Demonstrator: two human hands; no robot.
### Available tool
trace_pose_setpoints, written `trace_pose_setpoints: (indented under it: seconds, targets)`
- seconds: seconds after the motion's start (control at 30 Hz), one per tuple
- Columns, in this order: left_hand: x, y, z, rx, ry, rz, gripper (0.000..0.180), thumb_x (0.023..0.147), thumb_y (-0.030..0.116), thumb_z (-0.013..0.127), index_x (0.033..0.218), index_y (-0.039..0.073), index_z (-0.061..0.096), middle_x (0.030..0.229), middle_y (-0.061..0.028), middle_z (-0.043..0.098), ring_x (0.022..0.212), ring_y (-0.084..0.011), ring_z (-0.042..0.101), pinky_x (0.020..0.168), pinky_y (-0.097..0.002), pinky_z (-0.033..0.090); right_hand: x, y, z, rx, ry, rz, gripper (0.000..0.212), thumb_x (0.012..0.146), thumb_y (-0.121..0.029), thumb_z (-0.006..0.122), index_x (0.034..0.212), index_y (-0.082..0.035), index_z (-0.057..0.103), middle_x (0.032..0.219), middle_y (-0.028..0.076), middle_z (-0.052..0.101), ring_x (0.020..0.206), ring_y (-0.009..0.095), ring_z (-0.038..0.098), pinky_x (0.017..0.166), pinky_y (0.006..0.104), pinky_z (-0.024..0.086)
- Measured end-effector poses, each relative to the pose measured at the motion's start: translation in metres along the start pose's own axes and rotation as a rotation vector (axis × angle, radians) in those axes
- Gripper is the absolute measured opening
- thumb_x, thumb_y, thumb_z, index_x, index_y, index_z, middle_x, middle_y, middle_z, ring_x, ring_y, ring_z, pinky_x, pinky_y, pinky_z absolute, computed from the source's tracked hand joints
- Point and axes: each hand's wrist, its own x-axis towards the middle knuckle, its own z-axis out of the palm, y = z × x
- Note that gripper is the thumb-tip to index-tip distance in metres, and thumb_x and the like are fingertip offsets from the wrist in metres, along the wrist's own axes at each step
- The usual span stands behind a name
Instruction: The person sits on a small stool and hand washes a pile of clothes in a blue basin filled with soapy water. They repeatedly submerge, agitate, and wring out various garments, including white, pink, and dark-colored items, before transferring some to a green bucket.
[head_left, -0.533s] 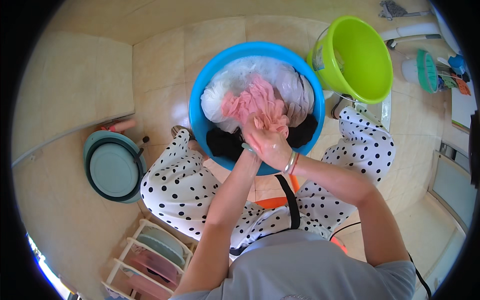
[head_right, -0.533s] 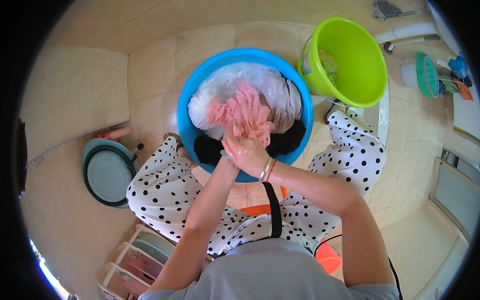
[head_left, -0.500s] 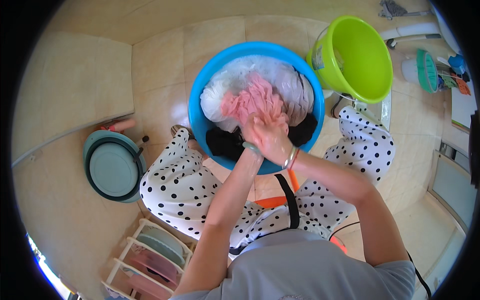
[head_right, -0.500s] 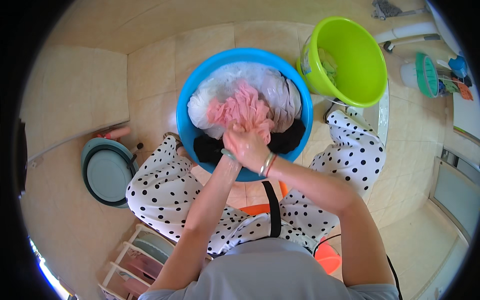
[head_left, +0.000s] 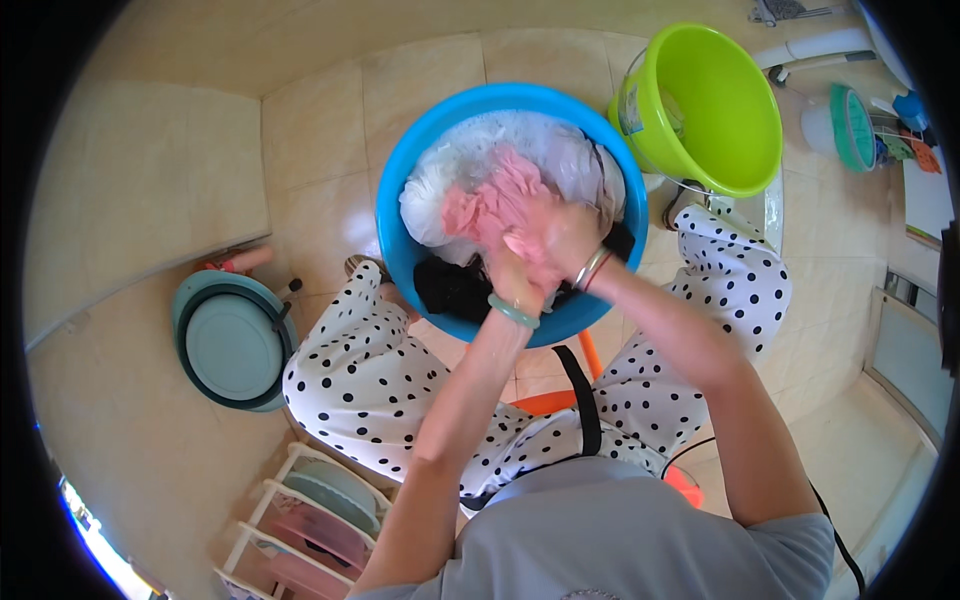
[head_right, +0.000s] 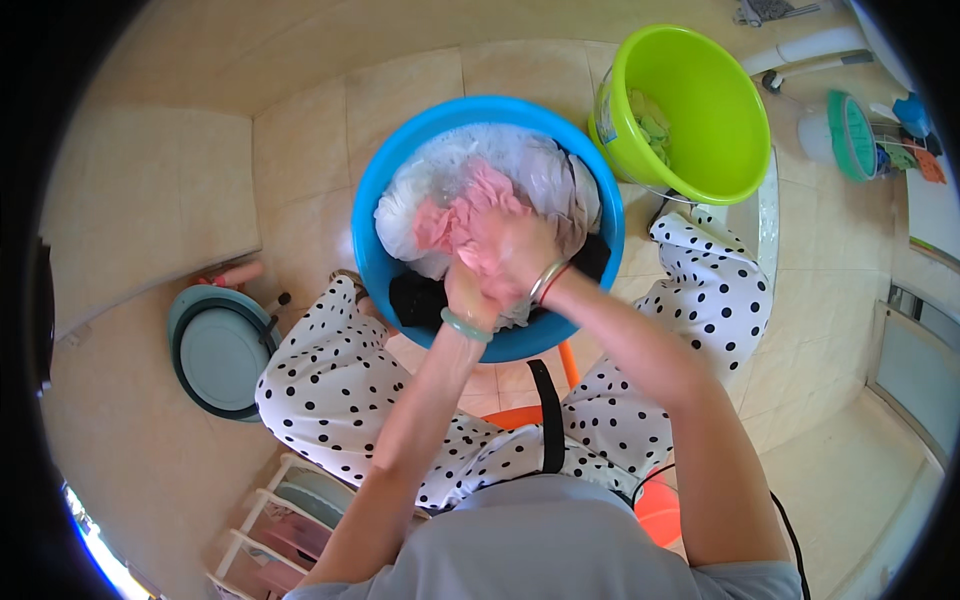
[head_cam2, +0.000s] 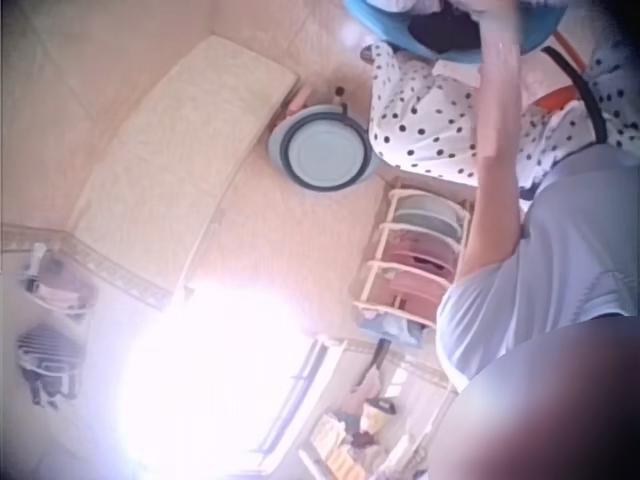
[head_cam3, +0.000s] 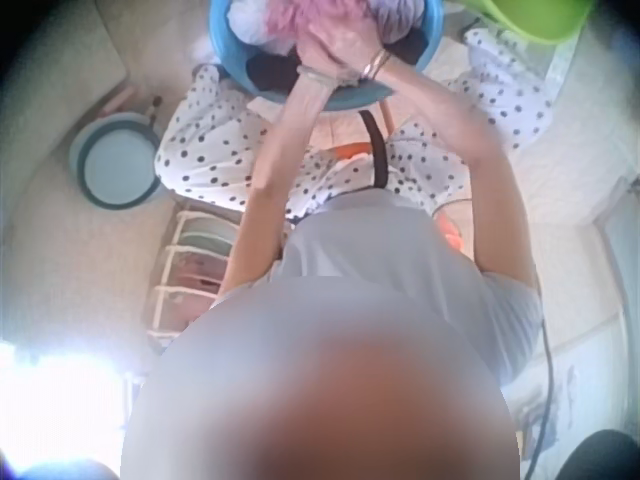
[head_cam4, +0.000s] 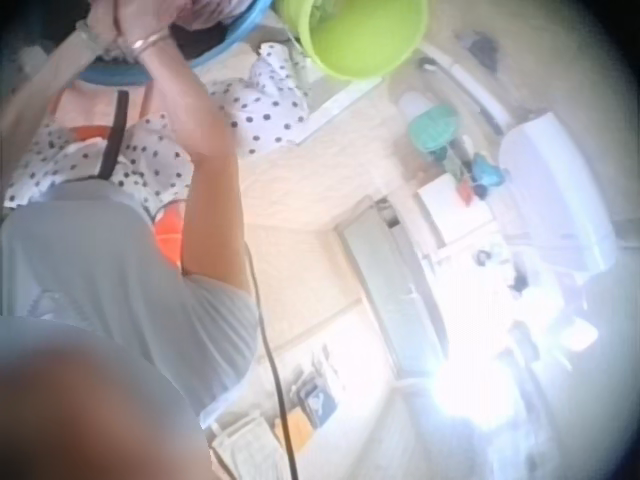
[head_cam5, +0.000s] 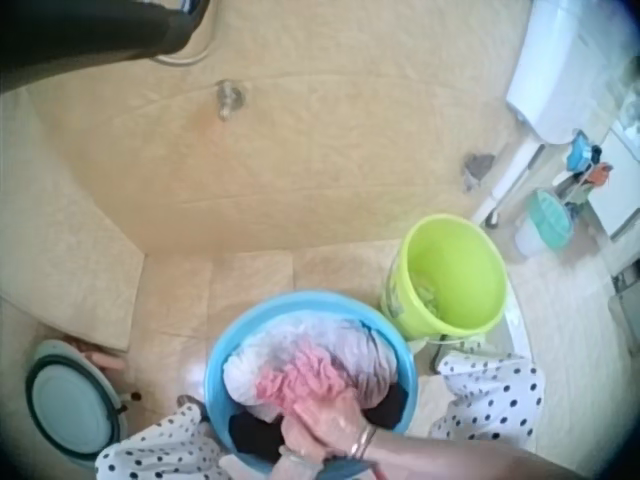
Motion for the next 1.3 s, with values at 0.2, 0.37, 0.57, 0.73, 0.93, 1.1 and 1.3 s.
trace_pose_setpoints:
  seconds: [0.2,0.37,0.57,0.73,0.93,1.1,1.3]
  targets:
    - [-0.01,0.032,0.027,0.979,0.16,0.361,0.036,0.094,0.034,0.052,0.111,0.003,0.058,0.101,-0.008,0.064,0.097,-0.0159,0.06,0.083,-0.0286,0.049,0.042,0.038,-0.035,0.42,-0.068,0.175,0.041,0.094,-0.037,0.048,0.083,-0.001,0.062,0.075,0.016,0.064,0.072,0.024,0.063,0.067,0.0356,0.049]
    - [-0.008,0.064,0.045,2.225,-0.018,1.158,0.03,0.089,0.029,0.061,0.097,0.001,0.063,0.08,-0.0058,0.064,0.078,-0.0089,0.056,0.071,-0.0239,0.046,0.047,-0.013,-0.082,1.077,-0.416,0.005,0.036,0.09,-0.033,0.059,0.107,-0.001,0.06,0.094,0.002,0.062,0.083,0.012,0.057,0.077,0.0276,0.047]
    - [-0.056,0.073,0.095,1.498,-0.028,0.854,0.009,0.087,0.006,0.059,0.078,0.002,0.056,0.065,-0.0028,0.051,0.056,-0.0157,0.042,0.074,-0.0292,0.042,0.03,0.016,-0.054,0.145,-0.265,-0.227,0.059,0.066,-0.041,0.077,0.115,-0.013,0.058,0.113,0.011,0.06,0.118,0.032,0.047,0.1,0.0395,0.033]
    - [-0.068,0.109,0.091,0.873,-0.021,0.997,0.022,0.095,0.016,0.053,0.111,0.003,0.057,0.102,-0.004,0.061,0.09,-0.0082,0.057,0.078,-0.0219,0.045,0.032,0.025,-0.06,0.718,-0.044,0.016,0.046,0.07,-0.018,0.073,0.112,-0.008,0.056,0.101,0.007,0.063,0.1,0.022,0.06,0.085,0.0313,0.046]
    - [-0.005,0.105,0.019,-0.071,-0.512,0.057,0.051,0.089,0.053,0.054,0.115,0.009,0.055,0.111,-0.0061,0.06,0.107,-0.0205,0.055,0.096,-0.0363,0.043,0.029,-0.037,-0.082,0.621,-0.032,-0.208,0.054,0.074,-0.008,0.066,0.125,-0.006,0.05,0.113,0.006,0.057,0.105,0.02,0.053,0.091,0.0335,0.044]
    - [0.009,0.042,0.018,0.233,-0.249,0.038,0.046,0.096,0.044,0.039,0.12,0.007,0.051,0.116,-0.0103,0.058,0.107,-0.0238,0.057,0.094,-0.0385,0.046,-0.019,-0.082,-0.037,0.201,0.014,-0.583,0.01,0.078,-0.02,0.064,0.083,-0.012,0.061,0.093,0.002,0.052,0.073,0.016,0.06,0.055,0.0309,0.048]
    - [0.018,0.01,-0.027,-0.06,-0.267,0.157,0.039,0.098,0.036,0.034,0.118,0.008,0.052,0.111,-0.0077,0.06,0.103,-0.0202,0.059,0.094,-0.0346,0.046,0.011,-0.06,-0.028,0.238,0.129,-0.241,0.016,0.083,-0.022,0.058,0.082,-0.007,0.063,0.071,0.012,0.061,0.065,0.03,0.061,0.056,0.0392,0.049]
